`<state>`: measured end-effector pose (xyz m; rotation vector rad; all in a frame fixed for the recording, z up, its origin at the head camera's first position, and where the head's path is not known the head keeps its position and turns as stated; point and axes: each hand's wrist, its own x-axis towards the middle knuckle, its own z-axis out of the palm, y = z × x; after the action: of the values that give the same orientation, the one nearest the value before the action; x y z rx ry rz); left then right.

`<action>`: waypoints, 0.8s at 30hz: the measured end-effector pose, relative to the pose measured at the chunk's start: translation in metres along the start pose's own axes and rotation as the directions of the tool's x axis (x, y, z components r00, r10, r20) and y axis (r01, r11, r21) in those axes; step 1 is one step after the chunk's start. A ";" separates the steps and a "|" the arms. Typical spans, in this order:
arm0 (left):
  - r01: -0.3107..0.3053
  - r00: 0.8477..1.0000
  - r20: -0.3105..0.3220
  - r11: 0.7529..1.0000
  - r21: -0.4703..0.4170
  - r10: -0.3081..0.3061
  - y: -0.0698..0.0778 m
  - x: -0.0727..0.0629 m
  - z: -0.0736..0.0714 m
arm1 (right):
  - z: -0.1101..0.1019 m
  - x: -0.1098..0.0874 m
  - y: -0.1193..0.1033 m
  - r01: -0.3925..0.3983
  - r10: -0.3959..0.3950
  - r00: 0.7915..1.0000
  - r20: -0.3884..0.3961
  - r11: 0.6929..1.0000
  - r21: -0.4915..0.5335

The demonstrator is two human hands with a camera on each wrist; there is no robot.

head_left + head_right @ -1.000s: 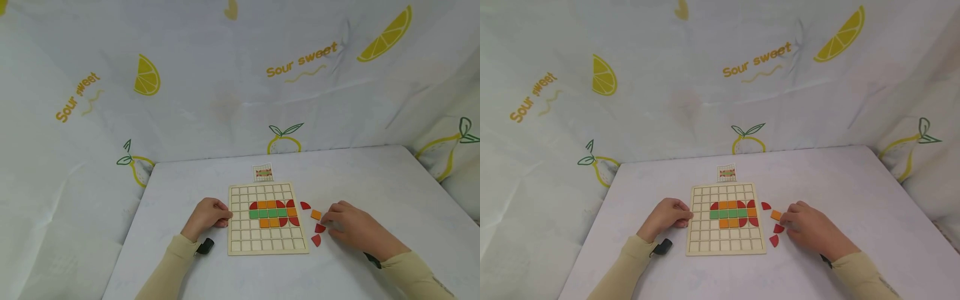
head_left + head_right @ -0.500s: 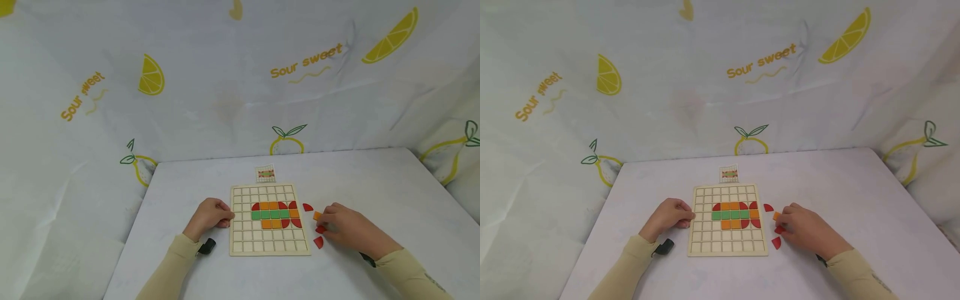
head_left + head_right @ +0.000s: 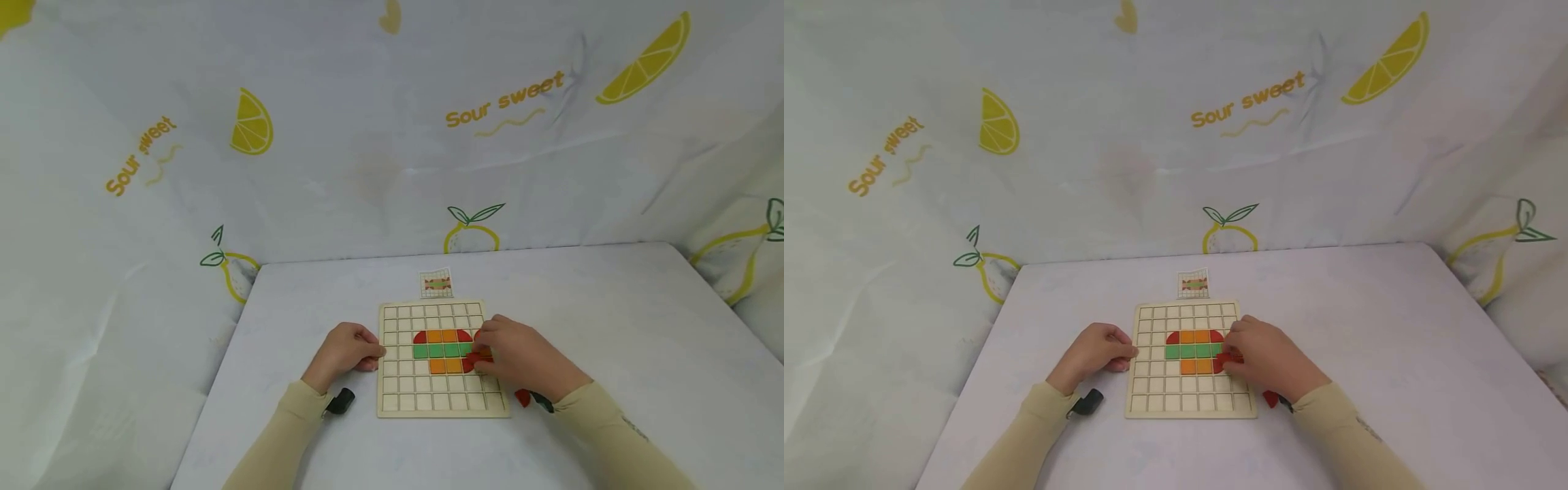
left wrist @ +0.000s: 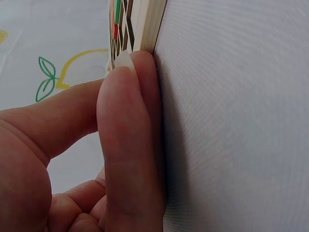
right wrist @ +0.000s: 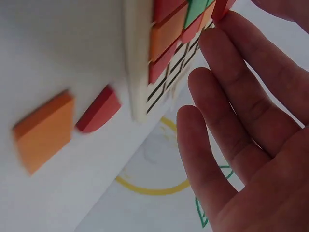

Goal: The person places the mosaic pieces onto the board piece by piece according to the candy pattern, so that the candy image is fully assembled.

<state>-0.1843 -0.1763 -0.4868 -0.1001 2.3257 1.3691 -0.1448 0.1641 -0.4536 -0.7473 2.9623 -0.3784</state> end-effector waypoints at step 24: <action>-0.007 1.000 0.005 1.000 -0.007 0.008 0.000 0.001 -0.001 | 0.032 0.047 -0.070 0.086 -0.086 0.995 -0.052 0.996 -0.005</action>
<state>-0.1854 -0.1771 -0.4864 -0.0898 2.3195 1.3794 -0.1504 0.0750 -0.4672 -0.8811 2.9864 -0.4054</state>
